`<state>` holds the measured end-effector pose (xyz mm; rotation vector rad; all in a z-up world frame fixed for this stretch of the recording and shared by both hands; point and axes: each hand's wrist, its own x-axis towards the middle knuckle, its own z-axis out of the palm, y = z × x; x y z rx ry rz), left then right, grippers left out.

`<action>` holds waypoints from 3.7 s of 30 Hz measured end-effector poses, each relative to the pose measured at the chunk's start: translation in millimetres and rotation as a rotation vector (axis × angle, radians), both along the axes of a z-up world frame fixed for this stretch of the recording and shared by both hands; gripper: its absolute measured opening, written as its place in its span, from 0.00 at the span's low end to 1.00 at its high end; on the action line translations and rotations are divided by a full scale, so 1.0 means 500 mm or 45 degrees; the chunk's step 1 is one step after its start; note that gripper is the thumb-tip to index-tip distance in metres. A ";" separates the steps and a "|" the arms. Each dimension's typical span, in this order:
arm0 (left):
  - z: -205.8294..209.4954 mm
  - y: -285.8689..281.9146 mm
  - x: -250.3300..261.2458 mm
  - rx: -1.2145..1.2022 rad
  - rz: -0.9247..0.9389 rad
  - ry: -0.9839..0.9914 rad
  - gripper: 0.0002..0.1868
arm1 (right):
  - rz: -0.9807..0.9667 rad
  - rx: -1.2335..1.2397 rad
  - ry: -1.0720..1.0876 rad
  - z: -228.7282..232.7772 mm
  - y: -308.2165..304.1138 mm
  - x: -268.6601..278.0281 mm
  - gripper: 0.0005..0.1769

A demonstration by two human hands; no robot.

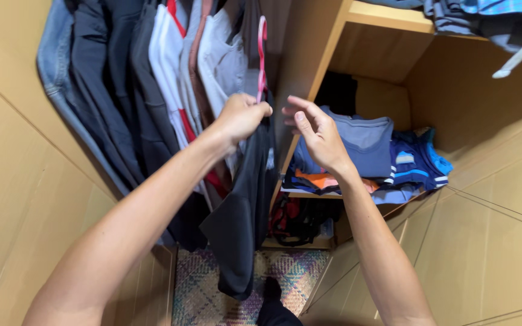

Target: The person hangs a black t-shirt on a pink hanger and places it in a wooden wardrobe. They then fold a brown t-shirt and place it in a drawer. Finally, they smooth out a black bedsheet and arrange a pillow on the bed.

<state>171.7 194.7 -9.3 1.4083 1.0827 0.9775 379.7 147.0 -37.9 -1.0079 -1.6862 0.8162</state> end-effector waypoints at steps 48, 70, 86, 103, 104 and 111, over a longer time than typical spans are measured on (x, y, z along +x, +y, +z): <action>-0.020 0.121 0.037 0.778 0.308 0.703 0.20 | -0.338 0.670 -0.754 -0.148 -0.039 -0.061 0.24; -0.204 0.050 -0.113 1.527 -0.246 2.010 0.11 | -0.144 0.697 -0.886 -0.122 -0.040 -0.107 0.26; -0.221 -0.098 -0.183 1.511 -0.301 1.739 0.15 | 0.224 0.063 -1.412 -0.244 -0.060 -0.127 0.44; -0.234 -0.113 -0.169 1.736 -0.347 1.218 0.04 | 0.279 0.097 -1.306 -0.251 -0.114 -0.058 0.34; -0.234 -0.116 -0.169 1.714 -0.354 1.204 0.04 | 0.268 0.113 -1.290 -0.250 -0.115 -0.054 0.34; -0.228 -0.156 -0.160 1.528 -0.354 1.310 0.12 | 0.260 0.147 -1.264 -0.244 -0.141 -0.062 0.38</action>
